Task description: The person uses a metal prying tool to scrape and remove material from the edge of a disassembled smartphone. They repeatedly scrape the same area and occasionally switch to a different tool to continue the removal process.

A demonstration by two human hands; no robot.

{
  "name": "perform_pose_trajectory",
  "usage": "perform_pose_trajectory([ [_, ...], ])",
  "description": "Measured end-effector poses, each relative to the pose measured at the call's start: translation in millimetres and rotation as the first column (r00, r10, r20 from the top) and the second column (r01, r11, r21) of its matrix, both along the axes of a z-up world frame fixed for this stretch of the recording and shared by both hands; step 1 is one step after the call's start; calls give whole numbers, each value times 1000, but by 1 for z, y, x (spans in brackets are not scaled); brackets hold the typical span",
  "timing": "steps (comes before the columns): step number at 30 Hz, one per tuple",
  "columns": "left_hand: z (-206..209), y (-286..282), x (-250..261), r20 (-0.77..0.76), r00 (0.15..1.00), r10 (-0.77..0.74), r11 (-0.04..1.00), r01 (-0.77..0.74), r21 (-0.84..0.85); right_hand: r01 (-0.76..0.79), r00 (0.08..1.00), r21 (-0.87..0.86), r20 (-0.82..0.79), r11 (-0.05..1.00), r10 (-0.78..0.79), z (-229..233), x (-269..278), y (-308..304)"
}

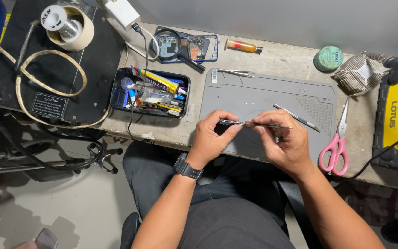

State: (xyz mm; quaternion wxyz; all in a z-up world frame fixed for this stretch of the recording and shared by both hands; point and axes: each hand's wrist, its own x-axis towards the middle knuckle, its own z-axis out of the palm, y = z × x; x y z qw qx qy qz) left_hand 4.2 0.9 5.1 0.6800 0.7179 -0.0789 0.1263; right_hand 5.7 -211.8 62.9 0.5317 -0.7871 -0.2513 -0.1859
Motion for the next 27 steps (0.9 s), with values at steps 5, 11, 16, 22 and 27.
perform_pose_trajectory([
  [5,-1,0,0,0,1000,-3,1000,3,-4,12,1000,-22,-5,1000,-12,3,0,0],
  [11,-1,0,0,1,1000,-3,1000,3,-10,7,1000,-33,-7,999,-7,4,1,0],
  [16,-3,0,-1,22,1000,-1,1000,2,-8,-51,998,-52,-38,997,49,11,7,-4],
  [22,-5,0,-3,57,998,4,1000,-5,22,-115,987,-141,-127,983,97,37,14,-2],
  [27,-5,1,-2,70,998,-1,1000,-1,29,-142,981,-202,-161,969,110,43,17,-4],
])
